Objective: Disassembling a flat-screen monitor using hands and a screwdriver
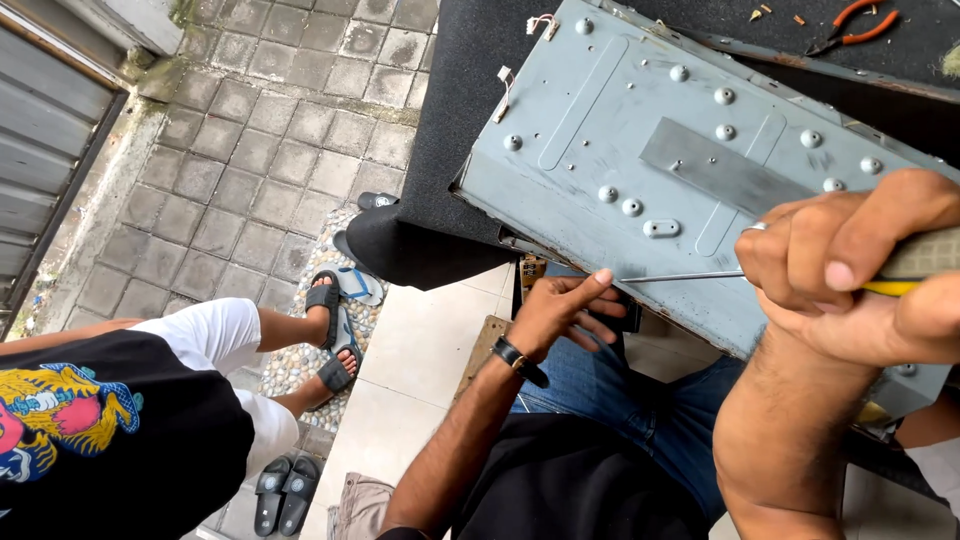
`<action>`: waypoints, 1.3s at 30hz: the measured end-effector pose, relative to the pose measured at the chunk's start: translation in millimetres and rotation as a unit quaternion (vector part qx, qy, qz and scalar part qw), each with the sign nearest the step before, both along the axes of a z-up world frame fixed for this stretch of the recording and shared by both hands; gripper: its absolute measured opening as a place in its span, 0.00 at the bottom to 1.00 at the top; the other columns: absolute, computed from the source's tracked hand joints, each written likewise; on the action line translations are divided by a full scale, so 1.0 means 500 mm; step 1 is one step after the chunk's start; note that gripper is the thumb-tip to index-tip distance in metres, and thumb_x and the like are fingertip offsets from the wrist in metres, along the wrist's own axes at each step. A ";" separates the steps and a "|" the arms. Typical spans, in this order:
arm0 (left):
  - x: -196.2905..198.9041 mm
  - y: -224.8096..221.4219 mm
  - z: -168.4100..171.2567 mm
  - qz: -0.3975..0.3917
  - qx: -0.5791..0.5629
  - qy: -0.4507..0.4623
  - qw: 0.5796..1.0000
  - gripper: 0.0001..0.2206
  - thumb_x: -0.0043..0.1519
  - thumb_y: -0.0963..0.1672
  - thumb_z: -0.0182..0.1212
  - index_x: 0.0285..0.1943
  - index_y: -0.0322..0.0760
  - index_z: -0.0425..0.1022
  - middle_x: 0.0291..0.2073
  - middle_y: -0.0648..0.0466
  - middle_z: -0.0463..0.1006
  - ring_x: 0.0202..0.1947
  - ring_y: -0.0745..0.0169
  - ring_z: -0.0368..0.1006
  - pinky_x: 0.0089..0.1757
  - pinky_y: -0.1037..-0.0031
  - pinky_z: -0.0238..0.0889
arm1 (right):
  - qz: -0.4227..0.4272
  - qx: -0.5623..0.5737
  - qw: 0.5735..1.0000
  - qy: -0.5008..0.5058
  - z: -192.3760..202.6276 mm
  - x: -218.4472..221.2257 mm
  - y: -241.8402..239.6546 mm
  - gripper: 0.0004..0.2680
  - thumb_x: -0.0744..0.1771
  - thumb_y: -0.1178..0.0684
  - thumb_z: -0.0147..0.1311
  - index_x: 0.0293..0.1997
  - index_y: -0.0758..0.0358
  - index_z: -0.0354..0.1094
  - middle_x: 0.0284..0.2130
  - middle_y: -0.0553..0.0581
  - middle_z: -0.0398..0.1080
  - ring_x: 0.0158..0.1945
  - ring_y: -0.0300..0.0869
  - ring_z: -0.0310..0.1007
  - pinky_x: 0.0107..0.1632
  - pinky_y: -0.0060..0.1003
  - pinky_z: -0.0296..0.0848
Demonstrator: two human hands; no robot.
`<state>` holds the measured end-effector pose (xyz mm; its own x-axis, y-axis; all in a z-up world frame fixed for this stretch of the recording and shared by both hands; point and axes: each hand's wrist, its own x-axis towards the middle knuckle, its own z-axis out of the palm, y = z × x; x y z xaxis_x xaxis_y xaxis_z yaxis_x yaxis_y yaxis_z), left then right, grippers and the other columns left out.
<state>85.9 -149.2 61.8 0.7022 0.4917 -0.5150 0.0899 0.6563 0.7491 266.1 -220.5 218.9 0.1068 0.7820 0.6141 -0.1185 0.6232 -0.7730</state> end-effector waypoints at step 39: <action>0.026 -0.028 -0.121 0.056 0.051 -0.186 0.980 0.13 0.65 0.44 0.63 0.44 0.21 0.75 0.40 0.31 0.82 0.40 0.35 0.82 0.42 0.62 0.80 | -0.012 0.024 0.997 -0.069 0.008 -0.043 -0.026 0.24 0.72 0.29 0.54 0.25 0.55 0.52 0.10 0.46 0.47 0.10 0.35 0.41 0.18 0.32 0.46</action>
